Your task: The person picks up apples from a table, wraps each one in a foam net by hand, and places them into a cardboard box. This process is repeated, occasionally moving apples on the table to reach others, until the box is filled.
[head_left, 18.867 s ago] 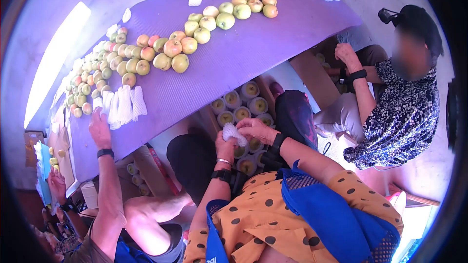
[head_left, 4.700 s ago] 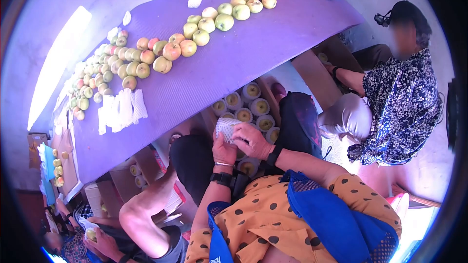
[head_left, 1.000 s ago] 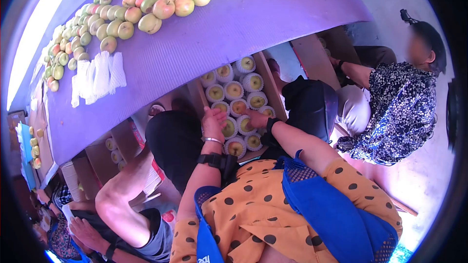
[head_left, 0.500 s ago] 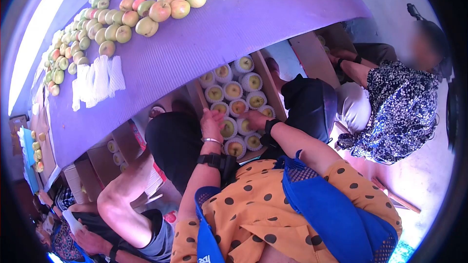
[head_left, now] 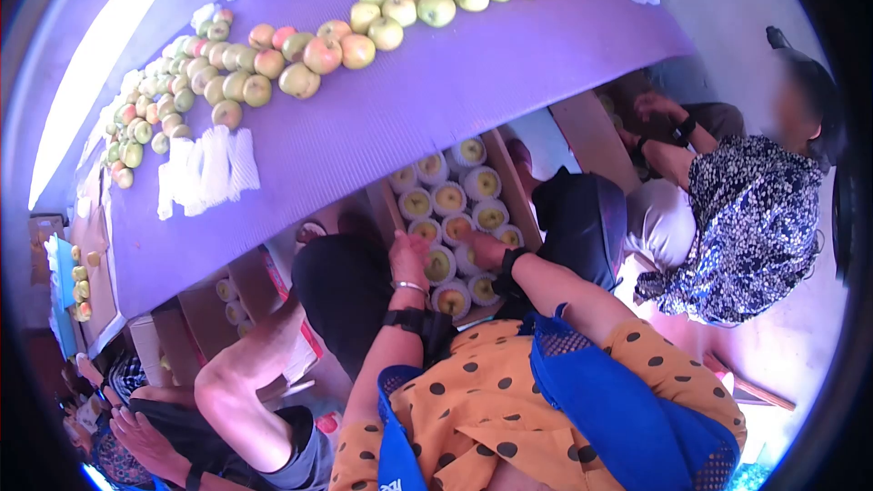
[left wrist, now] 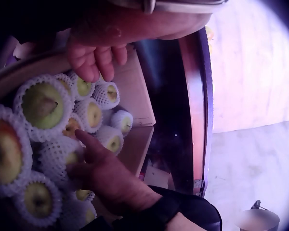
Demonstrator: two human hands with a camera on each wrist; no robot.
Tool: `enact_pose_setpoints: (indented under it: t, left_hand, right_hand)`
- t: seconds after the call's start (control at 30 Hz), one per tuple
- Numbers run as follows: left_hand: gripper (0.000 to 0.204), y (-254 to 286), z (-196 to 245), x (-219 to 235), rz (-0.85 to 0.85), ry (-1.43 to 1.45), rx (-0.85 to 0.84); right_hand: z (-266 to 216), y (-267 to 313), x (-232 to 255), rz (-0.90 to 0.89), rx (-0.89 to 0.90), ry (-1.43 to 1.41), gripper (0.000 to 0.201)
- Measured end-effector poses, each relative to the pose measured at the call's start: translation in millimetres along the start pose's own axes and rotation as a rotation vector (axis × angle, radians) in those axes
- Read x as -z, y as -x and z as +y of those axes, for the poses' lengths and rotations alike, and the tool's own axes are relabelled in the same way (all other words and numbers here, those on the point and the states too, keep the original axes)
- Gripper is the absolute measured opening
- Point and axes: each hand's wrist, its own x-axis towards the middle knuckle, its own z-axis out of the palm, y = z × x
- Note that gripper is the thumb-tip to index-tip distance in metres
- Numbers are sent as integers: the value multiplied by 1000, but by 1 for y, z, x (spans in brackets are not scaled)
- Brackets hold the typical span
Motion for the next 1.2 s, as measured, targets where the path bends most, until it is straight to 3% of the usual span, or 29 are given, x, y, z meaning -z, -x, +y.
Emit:
enact_pose_setpoints:
  t: [0.2, 0.3, 0.4, 0.47, 0.5, 0.57, 0.6, 0.67, 0.77, 0.8, 0.87, 1.0, 1.2]
  left_hand:
    - [51, 1, 2, 0, -1, 10, -4]
    - [53, -6, 1, 1, 0, -9, -4]
    - [42, -22, -14, 9, -14, 76, 28]
    - [23, -22, -16, 6, -53, -695, -518]
    - [23, -23, -20, 3, -57, -702, -489]
    - [25, -27, -20, -3, -70, -1260, -734]
    - [25, -27, -22, -3, -71, -1264, -732]
    - [33, -25, -27, -4, -197, -1616, -840]
    - [37, -33, -47, -1, -195, -1714, -944]
    - [37, -31, -43, -4, -200, -1718, -941]
    - [36, -28, -34, -8, -372, -1773, -635]
    - [24, -13, -27, -16, -362, -1786, -545]
    - [23, -22, -33, -13, -356, -1840, -510]
  right_hand:
    - [14, -19, -11, -192, -83, 197, 57]
    - [-17, 0, 13, -178, 4, 208, 56]
    - [-10, -7, -1, -152, 10, 283, 56]
    - [-1, -11, -8, -124, -4, 235, 59]
    - [2, -9, -9, -147, -17, 222, 59]
    - [2, -10, -4, -64, 31, 152, 61]
    - [-2, -10, 0, -65, 31, 147, 61]
    - [-11, -8, 7, -105, -55, 116, 63]
    - [-11, -7, 7, -96, -76, 112, 61]
    - [-10, -8, 7, -98, -78, 107, 61]
    - [-8, -10, 6, -64, 15, 115, 55]
    - [-24, -5, 14, -150, 28, 185, 49]
    - [-23, -2, 5, -64, 65, 155, 42]
